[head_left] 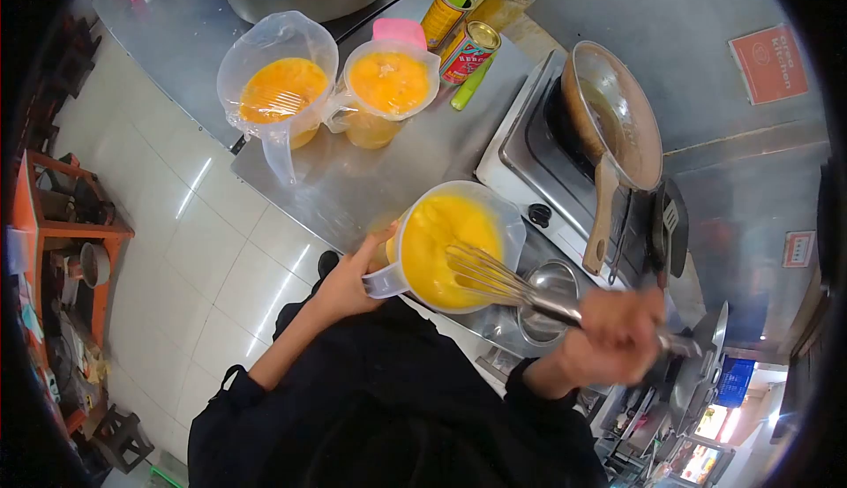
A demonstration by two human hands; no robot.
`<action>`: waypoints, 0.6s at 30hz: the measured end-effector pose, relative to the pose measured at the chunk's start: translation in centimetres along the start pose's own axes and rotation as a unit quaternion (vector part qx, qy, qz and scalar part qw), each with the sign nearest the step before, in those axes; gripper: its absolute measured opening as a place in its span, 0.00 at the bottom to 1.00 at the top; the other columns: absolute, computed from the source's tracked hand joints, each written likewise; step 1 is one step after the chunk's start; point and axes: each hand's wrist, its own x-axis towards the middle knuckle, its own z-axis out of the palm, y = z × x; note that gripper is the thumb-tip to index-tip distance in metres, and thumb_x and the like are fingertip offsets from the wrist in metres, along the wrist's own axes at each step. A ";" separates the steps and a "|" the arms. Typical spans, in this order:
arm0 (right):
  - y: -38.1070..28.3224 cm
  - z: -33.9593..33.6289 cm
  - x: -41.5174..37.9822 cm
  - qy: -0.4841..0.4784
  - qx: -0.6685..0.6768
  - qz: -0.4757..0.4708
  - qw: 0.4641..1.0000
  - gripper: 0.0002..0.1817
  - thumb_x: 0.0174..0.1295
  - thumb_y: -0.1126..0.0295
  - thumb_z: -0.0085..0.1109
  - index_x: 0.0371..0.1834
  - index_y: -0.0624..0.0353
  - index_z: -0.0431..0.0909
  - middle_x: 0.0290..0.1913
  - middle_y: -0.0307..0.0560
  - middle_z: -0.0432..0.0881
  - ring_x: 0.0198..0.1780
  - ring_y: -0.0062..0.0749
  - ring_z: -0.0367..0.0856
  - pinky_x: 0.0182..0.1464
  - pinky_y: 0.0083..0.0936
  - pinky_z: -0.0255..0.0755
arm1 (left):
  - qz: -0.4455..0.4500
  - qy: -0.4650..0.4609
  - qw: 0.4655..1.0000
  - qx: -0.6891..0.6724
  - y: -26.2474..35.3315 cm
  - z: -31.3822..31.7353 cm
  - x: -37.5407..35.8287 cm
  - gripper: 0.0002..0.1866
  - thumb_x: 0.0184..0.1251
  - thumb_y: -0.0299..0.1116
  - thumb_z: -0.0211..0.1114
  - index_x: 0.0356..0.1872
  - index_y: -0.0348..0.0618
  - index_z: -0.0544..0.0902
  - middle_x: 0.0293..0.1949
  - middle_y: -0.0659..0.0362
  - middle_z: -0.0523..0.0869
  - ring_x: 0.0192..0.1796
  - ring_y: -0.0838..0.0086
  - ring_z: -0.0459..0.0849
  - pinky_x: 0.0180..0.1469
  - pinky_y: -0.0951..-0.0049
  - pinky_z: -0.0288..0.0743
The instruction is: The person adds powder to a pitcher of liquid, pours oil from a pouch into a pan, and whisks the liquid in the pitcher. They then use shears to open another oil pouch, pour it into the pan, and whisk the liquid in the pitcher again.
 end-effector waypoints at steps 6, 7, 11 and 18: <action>1.9 0.0 -0.4 0.050 0.023 -0.009 0.998 0.12 0.56 0.68 0.44 0.18 0.54 0.56 0.11 0.34 0.58 0.11 0.15 0.54 0.15 0.15 0.50 | -0.045 0.006 0.999 0.017 0.1 -0.4 0.0 0.46 0.39 0.22 0.65 0.64 0.57 0.54 0.22 0.52 0.81 0.31 0.58 0.82 0.36 0.71 0.73; 2.1 0.0 -0.3 0.036 -0.006 0.039 0.999 0.13 0.56 0.68 0.45 0.17 0.53 0.55 0.10 0.35 0.59 0.10 0.15 0.55 0.15 0.15 0.50 | -0.048 0.005 0.999 0.015 0.0 -0.3 -0.1 0.46 0.39 0.22 0.65 0.64 0.57 0.54 0.22 0.52 0.81 0.31 0.58 0.82 0.36 0.71 0.73; -0.6 0.1 -0.2 -0.090 0.153 -0.094 0.980 0.10 0.51 0.72 0.45 0.17 0.55 0.57 0.11 0.36 0.61 0.11 0.18 0.56 0.15 0.17 0.51 | -0.021 0.005 1.000 0.013 0.1 -0.2 -0.1 0.47 0.39 0.22 0.65 0.65 0.58 0.54 0.21 0.52 0.80 0.29 0.58 0.82 0.35 0.72 0.73; -0.7 -1.0 0.8 -0.181 -0.230 0.082 0.953 0.10 0.54 0.70 0.52 0.19 0.58 0.65 0.17 0.41 0.72 0.15 0.29 0.70 0.19 0.24 0.65 | 0.007 0.018 1.000 0.025 -0.4 0.1 -0.1 0.47 0.40 0.23 0.66 0.65 0.57 0.53 0.20 0.52 0.80 0.27 0.58 0.82 0.34 0.73 0.73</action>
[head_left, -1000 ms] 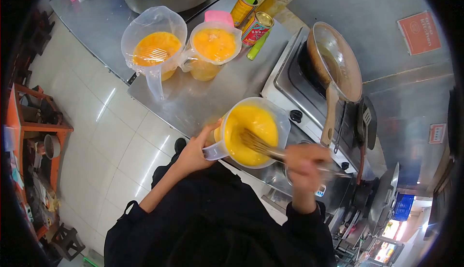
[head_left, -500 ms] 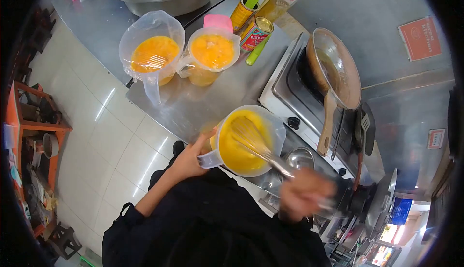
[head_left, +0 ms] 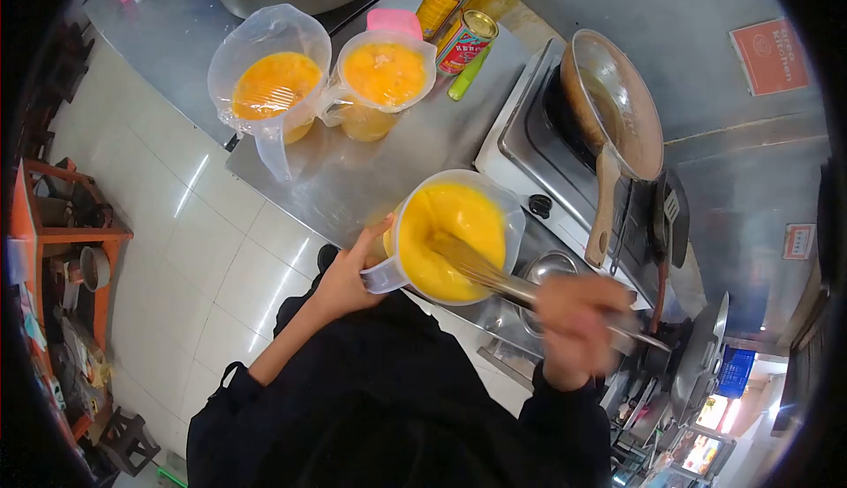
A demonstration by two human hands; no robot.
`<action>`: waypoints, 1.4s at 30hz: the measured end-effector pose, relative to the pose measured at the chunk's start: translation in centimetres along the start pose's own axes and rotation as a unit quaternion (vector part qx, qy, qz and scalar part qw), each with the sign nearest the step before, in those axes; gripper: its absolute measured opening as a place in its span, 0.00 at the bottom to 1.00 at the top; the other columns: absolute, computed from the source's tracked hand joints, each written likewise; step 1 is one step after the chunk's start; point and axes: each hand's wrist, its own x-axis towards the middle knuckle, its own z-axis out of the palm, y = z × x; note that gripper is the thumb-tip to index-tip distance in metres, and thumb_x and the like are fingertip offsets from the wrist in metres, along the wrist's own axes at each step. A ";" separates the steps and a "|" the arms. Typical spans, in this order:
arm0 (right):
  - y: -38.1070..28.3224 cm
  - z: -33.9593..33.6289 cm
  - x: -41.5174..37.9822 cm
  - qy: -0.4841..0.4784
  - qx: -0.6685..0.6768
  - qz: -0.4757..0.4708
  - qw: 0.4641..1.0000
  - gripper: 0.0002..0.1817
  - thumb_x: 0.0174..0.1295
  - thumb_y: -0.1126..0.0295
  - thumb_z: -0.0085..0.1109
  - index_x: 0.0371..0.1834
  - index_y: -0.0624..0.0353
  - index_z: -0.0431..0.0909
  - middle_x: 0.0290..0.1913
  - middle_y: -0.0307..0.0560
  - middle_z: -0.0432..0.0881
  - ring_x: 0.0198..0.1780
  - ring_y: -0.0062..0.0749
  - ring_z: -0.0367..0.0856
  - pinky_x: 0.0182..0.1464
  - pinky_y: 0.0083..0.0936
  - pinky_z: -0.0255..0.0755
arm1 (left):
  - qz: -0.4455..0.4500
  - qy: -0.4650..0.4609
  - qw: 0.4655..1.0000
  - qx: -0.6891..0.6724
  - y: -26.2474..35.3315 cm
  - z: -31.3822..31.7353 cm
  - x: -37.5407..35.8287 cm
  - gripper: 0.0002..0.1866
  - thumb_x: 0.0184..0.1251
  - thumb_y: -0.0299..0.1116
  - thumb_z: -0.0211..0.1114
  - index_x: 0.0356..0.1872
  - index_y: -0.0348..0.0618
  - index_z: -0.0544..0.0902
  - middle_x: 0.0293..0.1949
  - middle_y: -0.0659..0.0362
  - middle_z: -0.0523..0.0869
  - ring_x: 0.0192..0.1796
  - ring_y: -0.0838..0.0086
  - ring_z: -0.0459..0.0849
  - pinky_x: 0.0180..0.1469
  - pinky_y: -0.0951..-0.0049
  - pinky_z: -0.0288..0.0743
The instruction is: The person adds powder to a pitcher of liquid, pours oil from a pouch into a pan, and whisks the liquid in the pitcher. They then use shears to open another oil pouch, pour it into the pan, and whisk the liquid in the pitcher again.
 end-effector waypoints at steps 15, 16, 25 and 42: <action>4.5 2.3 -2.7 0.067 -0.101 -0.170 0.978 0.11 0.60 0.65 0.44 0.21 0.54 0.60 0.12 0.34 0.62 0.11 0.17 0.57 0.15 0.16 0.52 | -0.008 -0.014 1.000 0.003 0.1 -0.5 0.1 0.47 0.41 0.23 0.66 0.65 0.59 0.53 0.20 0.53 0.80 0.28 0.58 0.82 0.33 0.70 0.73; 4.7 2.8 -2.4 0.018 -0.244 -0.166 0.955 0.13 0.61 0.65 0.43 0.21 0.53 0.58 0.11 0.32 0.59 0.10 0.15 0.54 0.15 0.16 0.50 | -0.009 -0.016 1.000 0.003 0.1 -0.5 0.0 0.47 0.41 0.23 0.66 0.65 0.59 0.53 0.20 0.53 0.80 0.28 0.58 0.82 0.33 0.70 0.73; 6.0 2.3 -1.9 0.065 -0.016 -0.211 0.975 0.09 0.57 0.69 0.46 0.20 0.55 0.62 0.12 0.35 0.61 0.12 0.17 0.56 0.16 0.17 0.50 | -0.024 -0.031 0.999 -0.007 0.7 -0.7 0.0 0.47 0.41 0.24 0.67 0.66 0.59 0.53 0.22 0.52 0.81 0.29 0.58 0.83 0.35 0.71 0.74; 1.4 2.9 -1.1 0.209 0.253 -0.252 0.910 0.11 0.57 0.68 0.45 0.20 0.53 0.56 0.12 0.36 0.58 0.11 0.17 0.52 0.16 0.17 0.48 | -0.049 -0.042 0.998 -0.009 0.9 -0.9 0.4 0.44 0.42 0.30 0.73 0.63 0.50 0.57 0.29 0.51 0.84 0.34 0.62 0.85 0.38 0.72 0.74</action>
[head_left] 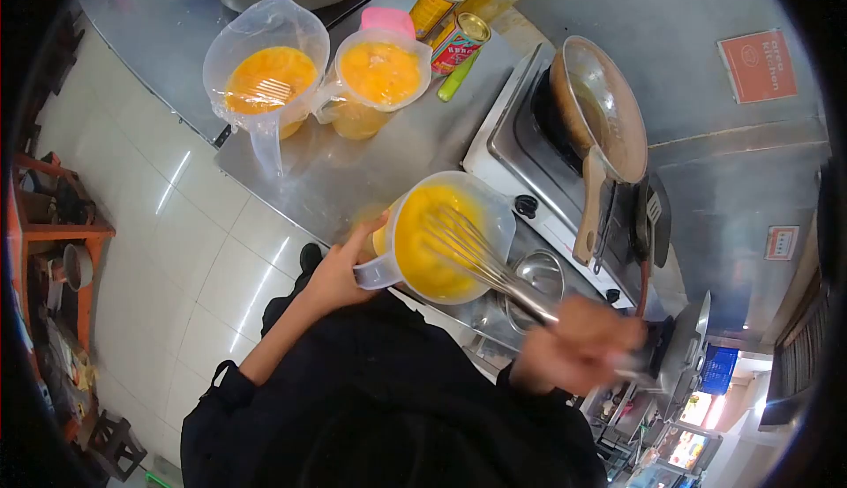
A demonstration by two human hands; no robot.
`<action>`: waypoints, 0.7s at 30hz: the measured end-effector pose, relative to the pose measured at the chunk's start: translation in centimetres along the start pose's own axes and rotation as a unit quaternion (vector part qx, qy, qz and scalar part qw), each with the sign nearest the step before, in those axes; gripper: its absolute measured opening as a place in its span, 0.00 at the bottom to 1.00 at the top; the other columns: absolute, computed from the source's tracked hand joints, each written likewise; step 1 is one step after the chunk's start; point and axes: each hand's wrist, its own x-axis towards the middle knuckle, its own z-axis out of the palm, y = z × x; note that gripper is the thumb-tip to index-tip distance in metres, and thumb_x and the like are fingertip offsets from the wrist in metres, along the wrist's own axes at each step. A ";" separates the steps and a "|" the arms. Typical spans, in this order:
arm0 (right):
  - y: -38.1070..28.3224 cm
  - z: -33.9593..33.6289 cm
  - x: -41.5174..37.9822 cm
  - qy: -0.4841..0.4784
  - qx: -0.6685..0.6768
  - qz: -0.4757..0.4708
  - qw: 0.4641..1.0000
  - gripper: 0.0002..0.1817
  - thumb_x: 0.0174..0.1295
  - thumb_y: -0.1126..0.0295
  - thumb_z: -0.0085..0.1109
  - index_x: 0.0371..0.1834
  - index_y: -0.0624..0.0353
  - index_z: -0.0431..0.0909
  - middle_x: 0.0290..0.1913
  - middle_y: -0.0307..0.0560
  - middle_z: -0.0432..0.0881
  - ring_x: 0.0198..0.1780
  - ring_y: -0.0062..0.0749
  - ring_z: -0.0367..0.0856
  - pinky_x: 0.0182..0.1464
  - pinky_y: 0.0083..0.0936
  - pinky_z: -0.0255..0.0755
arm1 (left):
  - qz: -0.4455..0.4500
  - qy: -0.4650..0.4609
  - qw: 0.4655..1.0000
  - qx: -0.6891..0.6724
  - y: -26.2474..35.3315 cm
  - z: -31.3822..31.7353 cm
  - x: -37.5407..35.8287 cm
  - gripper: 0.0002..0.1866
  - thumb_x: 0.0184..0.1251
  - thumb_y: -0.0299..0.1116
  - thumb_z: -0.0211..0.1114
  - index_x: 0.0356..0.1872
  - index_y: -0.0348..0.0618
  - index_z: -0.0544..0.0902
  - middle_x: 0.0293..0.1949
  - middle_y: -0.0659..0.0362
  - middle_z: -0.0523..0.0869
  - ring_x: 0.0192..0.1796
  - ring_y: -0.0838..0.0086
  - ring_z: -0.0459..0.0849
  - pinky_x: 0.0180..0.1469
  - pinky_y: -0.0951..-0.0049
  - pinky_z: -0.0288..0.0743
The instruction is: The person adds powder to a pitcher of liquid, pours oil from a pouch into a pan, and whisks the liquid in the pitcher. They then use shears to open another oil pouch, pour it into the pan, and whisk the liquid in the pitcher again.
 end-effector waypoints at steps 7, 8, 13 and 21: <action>-0.6 1.0 2.1 -0.028 -0.103 0.249 0.963 0.15 0.60 0.64 0.46 0.19 0.50 0.55 0.12 0.33 0.59 0.11 0.13 0.53 0.16 0.12 0.47 | 0.026 0.028 0.999 0.006 -0.2 0.3 0.1 0.44 0.43 0.29 0.72 0.63 0.51 0.57 0.30 0.53 0.85 0.34 0.62 0.85 0.38 0.72 0.75; -0.8 1.6 1.6 0.041 -0.012 0.130 0.991 0.14 0.58 0.66 0.46 0.18 0.51 0.55 0.12 0.34 0.59 0.11 0.15 0.54 0.16 0.14 0.49 | 0.026 0.026 0.999 0.003 -0.4 0.4 0.1 0.44 0.43 0.29 0.72 0.63 0.51 0.57 0.31 0.53 0.85 0.35 0.62 0.85 0.38 0.72 0.75; 4.8 0.3 -1.8 -0.141 -0.114 0.205 0.962 0.13 0.56 0.74 0.45 0.17 0.52 0.55 0.12 0.31 0.58 0.12 0.15 0.53 0.18 0.12 0.51 | 0.022 0.045 0.999 -0.010 -0.7 0.6 -0.2 0.44 0.43 0.28 0.72 0.63 0.51 0.57 0.31 0.53 0.85 0.35 0.64 0.85 0.37 0.73 0.74; 1.8 0.0 -0.4 -0.068 -0.097 0.205 0.972 0.07 0.55 0.76 0.43 0.21 0.55 0.60 0.18 0.35 0.62 0.16 0.19 0.58 0.20 0.18 0.54 | 0.037 0.042 0.998 0.007 -0.1 0.3 -0.1 0.45 0.43 0.30 0.73 0.64 0.51 0.57 0.24 0.54 0.83 0.29 0.66 0.84 0.32 0.74 0.71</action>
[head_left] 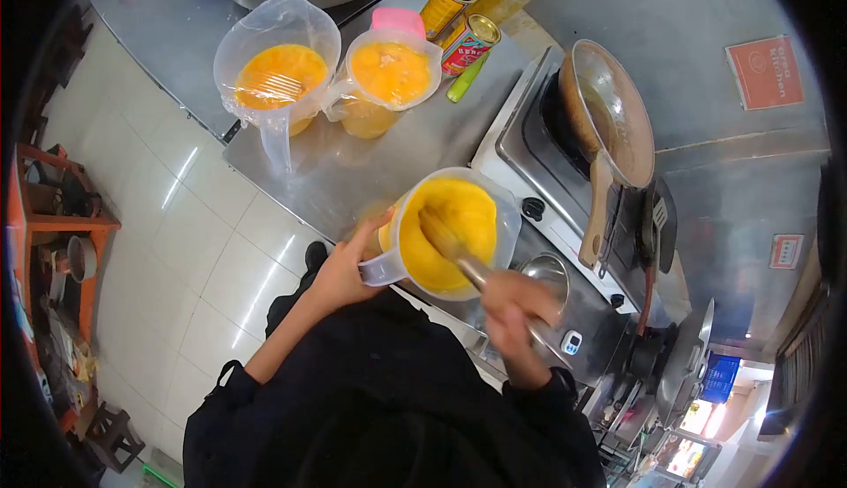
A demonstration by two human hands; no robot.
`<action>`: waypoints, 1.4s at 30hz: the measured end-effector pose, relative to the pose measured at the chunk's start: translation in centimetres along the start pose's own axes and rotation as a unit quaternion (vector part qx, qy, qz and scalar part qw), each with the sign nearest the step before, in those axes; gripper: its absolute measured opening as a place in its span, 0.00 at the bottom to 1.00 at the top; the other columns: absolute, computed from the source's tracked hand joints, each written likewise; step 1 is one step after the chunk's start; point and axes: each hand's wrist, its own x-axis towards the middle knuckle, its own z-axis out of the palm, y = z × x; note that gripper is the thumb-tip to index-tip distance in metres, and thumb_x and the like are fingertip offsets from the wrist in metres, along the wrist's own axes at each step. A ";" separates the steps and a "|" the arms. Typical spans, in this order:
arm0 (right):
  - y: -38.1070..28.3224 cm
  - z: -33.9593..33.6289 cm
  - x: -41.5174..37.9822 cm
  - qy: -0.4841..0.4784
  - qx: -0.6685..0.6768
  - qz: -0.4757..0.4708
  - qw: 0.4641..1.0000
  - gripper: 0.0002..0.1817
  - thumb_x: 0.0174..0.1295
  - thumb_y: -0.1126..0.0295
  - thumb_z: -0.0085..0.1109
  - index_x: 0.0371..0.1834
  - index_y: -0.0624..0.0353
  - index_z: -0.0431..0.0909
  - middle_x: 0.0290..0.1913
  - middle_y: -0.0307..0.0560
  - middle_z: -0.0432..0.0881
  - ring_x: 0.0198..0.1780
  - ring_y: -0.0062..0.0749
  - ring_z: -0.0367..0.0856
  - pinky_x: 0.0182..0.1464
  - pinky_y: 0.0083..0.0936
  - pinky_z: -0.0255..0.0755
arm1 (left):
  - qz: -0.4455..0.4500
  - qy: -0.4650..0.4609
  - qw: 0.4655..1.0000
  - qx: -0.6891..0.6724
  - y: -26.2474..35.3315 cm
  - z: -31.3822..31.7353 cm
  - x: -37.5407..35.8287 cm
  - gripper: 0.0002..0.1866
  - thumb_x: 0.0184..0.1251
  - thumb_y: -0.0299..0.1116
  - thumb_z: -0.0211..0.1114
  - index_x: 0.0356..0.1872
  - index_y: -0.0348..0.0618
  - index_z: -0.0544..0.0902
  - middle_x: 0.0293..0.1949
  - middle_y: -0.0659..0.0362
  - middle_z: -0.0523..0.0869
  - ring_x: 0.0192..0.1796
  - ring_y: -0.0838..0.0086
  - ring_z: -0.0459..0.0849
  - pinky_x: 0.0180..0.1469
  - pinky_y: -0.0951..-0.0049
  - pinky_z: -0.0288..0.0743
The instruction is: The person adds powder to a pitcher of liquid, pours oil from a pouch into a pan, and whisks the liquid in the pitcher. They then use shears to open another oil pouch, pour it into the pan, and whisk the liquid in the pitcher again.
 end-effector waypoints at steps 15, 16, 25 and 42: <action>-4.6 0.1 0.6 0.036 0.102 -0.038 0.993 0.09 0.56 0.72 0.50 0.20 0.57 0.64 0.17 0.39 0.69 0.16 0.19 0.65 0.20 0.20 0.62 | 0.009 0.000 1.000 -0.025 -0.3 0.0 0.1 0.41 0.44 0.32 0.73 0.60 0.47 0.59 0.40 0.53 0.82 0.34 0.67 0.84 0.38 0.72 0.75; -5.2 0.1 0.4 0.030 0.168 -0.150 0.974 0.07 0.56 0.73 0.49 0.21 0.58 0.66 0.18 0.39 0.70 0.18 0.19 0.67 0.22 0.19 0.65 | 0.010 -0.001 1.000 -0.027 -0.2 0.1 0.0 0.41 0.44 0.32 0.73 0.60 0.47 0.59 0.40 0.53 0.82 0.34 0.67 0.84 0.38 0.72 0.75; -3.4 0.2 -0.9 0.101 0.000 -0.081 0.992 0.05 0.51 0.72 0.45 0.23 0.57 0.60 0.15 0.41 0.63 0.16 0.25 0.62 0.22 0.23 0.62 | 0.012 0.011 0.999 -0.052 -0.1 0.2 -0.4 0.42 0.43 0.31 0.73 0.61 0.48 0.58 0.36 0.53 0.83 0.32 0.67 0.84 0.35 0.71 0.75; -1.8 -0.6 -0.1 -0.111 -0.021 -0.014 0.993 0.06 0.53 0.77 0.49 0.19 0.58 0.69 0.18 0.41 0.73 0.20 0.27 0.72 0.24 0.19 0.67 | 0.004 0.021 1.000 -0.006 -0.5 0.5 -0.4 0.43 0.44 0.31 0.73 0.63 0.48 0.57 0.42 0.52 0.82 0.36 0.65 0.84 0.40 0.71 0.75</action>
